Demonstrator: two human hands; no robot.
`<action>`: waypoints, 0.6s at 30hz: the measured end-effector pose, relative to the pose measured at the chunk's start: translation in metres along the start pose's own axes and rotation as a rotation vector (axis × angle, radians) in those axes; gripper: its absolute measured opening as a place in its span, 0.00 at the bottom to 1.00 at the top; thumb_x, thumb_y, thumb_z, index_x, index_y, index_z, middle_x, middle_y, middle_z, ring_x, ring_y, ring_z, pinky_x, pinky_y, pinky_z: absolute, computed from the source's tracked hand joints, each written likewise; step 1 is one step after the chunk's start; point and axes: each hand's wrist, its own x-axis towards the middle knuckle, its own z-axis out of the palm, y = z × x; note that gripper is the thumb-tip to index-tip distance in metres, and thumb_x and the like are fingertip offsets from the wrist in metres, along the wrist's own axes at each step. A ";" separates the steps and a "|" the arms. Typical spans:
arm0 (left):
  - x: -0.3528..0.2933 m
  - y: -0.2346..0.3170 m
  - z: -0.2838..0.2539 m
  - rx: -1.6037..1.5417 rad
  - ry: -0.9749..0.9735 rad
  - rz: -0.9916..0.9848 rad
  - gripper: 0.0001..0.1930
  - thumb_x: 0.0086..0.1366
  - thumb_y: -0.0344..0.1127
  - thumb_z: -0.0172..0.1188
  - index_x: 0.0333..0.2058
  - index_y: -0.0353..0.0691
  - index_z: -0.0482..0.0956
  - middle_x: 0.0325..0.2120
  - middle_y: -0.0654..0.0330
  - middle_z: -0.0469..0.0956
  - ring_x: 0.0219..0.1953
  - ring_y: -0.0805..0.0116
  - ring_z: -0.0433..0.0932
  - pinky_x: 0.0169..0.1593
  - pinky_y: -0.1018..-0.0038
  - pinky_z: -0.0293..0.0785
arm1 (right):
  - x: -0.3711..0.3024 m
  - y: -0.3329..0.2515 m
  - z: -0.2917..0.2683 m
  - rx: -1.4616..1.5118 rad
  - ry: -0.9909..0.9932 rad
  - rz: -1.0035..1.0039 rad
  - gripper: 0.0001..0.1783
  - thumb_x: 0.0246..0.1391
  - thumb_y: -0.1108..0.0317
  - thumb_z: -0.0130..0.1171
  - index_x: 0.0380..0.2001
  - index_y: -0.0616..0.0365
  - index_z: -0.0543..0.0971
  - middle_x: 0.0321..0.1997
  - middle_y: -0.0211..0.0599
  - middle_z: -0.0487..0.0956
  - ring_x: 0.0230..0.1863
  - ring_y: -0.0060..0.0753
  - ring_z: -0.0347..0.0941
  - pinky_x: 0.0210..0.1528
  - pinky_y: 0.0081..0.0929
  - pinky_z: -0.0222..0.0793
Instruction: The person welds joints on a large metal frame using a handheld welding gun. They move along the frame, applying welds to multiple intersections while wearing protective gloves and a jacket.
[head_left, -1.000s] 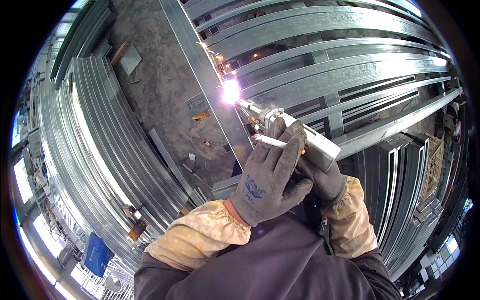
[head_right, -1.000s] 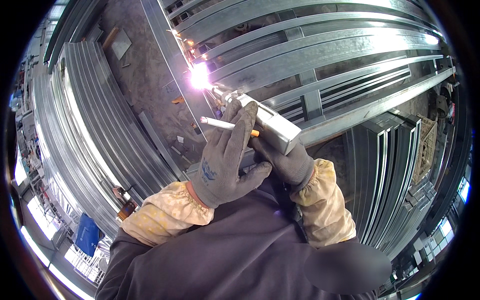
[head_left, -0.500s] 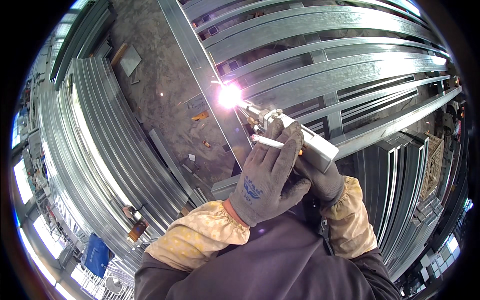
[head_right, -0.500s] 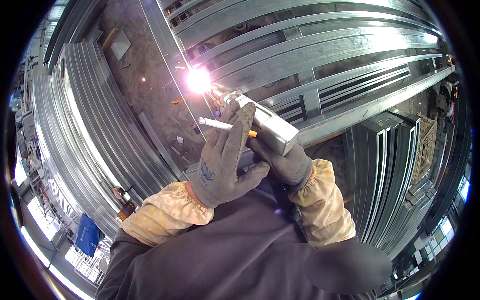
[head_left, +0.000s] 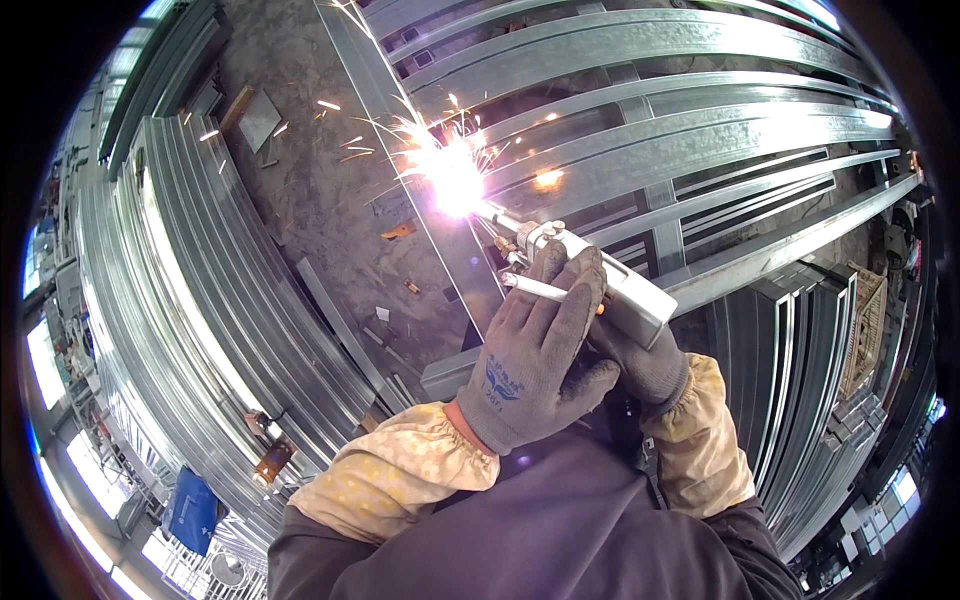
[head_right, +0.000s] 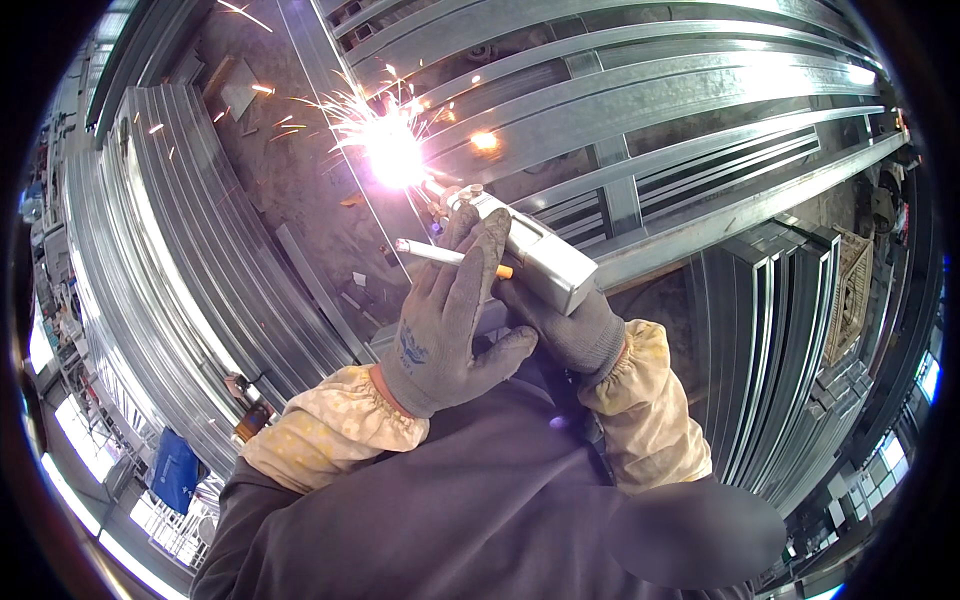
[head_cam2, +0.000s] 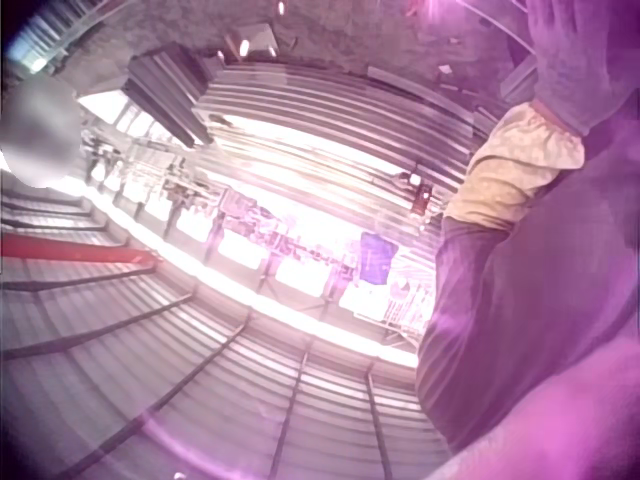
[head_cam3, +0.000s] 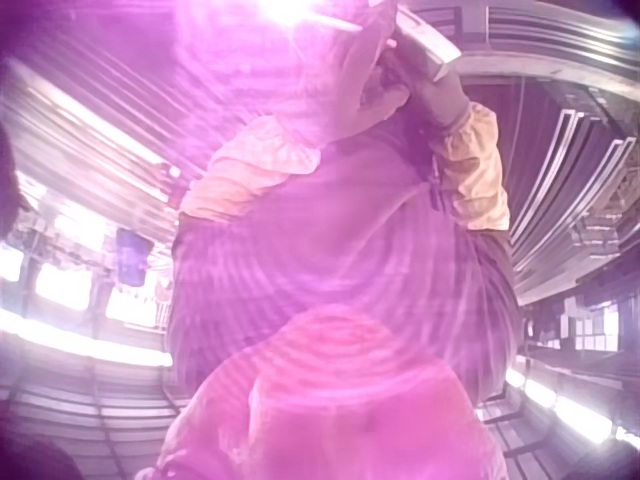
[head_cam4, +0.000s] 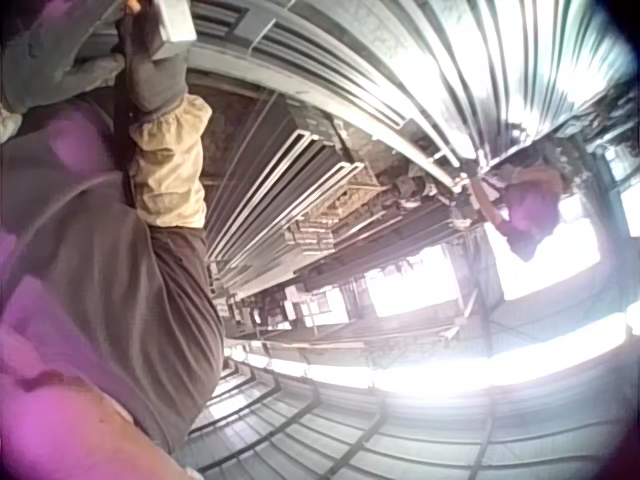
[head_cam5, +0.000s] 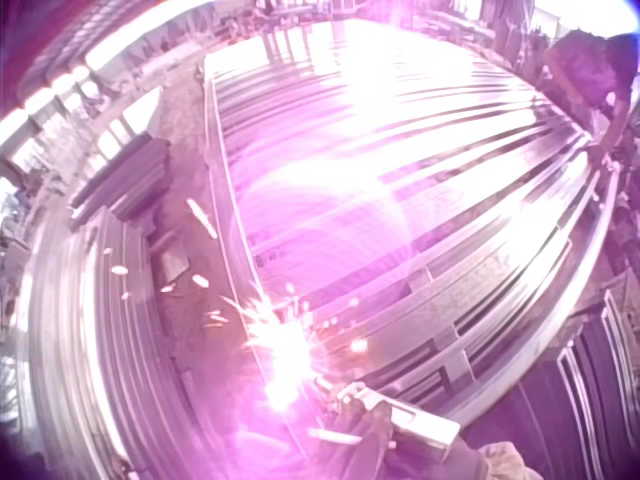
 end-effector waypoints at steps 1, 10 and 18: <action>0.000 0.000 0.000 -0.001 0.000 -0.003 0.50 0.55 0.43 0.69 0.72 0.37 0.52 0.70 0.43 0.59 0.71 0.35 0.57 0.69 0.45 0.58 | -0.001 -0.002 -0.001 0.003 -0.010 0.044 0.28 0.65 0.67 0.61 0.66 0.60 0.69 0.40 0.30 0.79 0.34 0.16 0.73 0.34 0.22 0.73; -0.001 0.004 -0.002 -0.001 -0.021 -0.009 0.49 0.56 0.43 0.69 0.72 0.36 0.53 0.70 0.43 0.59 0.71 0.37 0.57 0.69 0.46 0.58 | -0.005 -0.002 -0.002 -0.040 -0.018 0.055 0.27 0.66 0.66 0.60 0.65 0.60 0.69 0.37 0.29 0.78 0.31 0.17 0.73 0.31 0.21 0.72; -0.001 0.008 -0.006 0.025 -0.062 -0.024 0.49 0.56 0.41 0.69 0.71 0.30 0.52 0.69 0.44 0.62 0.71 0.37 0.57 0.70 0.49 0.57 | -0.008 -0.004 0.000 -0.035 -0.012 0.033 0.26 0.66 0.69 0.60 0.65 0.59 0.70 0.38 0.28 0.78 0.31 0.15 0.72 0.32 0.20 0.72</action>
